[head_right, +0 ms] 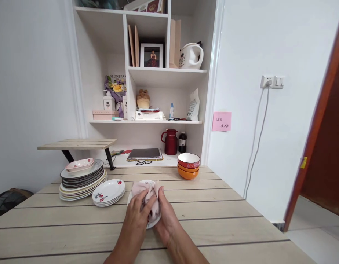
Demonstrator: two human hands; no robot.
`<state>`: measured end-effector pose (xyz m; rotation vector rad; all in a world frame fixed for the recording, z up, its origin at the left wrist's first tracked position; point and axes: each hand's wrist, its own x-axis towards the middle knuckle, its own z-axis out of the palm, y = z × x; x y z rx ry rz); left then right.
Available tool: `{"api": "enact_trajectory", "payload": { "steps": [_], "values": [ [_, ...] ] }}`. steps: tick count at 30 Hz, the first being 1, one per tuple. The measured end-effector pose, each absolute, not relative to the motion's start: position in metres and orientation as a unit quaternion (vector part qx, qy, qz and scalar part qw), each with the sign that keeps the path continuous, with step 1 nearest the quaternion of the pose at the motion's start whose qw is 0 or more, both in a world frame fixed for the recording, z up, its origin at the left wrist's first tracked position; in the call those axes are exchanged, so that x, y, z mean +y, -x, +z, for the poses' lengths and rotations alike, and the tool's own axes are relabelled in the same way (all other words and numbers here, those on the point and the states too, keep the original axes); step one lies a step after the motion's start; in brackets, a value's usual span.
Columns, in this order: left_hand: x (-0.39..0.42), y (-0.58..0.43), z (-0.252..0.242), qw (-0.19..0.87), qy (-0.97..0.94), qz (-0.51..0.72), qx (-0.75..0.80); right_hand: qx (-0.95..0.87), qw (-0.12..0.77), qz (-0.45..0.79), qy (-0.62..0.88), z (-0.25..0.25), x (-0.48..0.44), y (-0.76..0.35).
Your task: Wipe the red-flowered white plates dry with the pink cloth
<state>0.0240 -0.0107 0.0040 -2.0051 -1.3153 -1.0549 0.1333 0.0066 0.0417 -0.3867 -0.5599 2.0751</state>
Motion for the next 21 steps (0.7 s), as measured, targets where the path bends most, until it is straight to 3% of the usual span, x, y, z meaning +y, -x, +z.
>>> {"api": "enact_trajectory", "payload": {
  "steps": [6,12,21],
  "values": [
    [-0.006,-0.015,0.009,0.316,0.677,-0.377,-0.548,-0.203,0.452,0.858,0.131,0.039,0.001,-0.119],
    [-0.007,-0.006,0.006,0.279,0.675,-0.335,-0.595,-0.209,0.46,0.849,0.153,0.032,0.012,-0.127],
    [-0.009,-0.024,-0.001,0.264,0.795,-0.341,-0.426,-0.167,0.46,0.852,0.186,0.035,0.017,-0.143]
  ]
}}
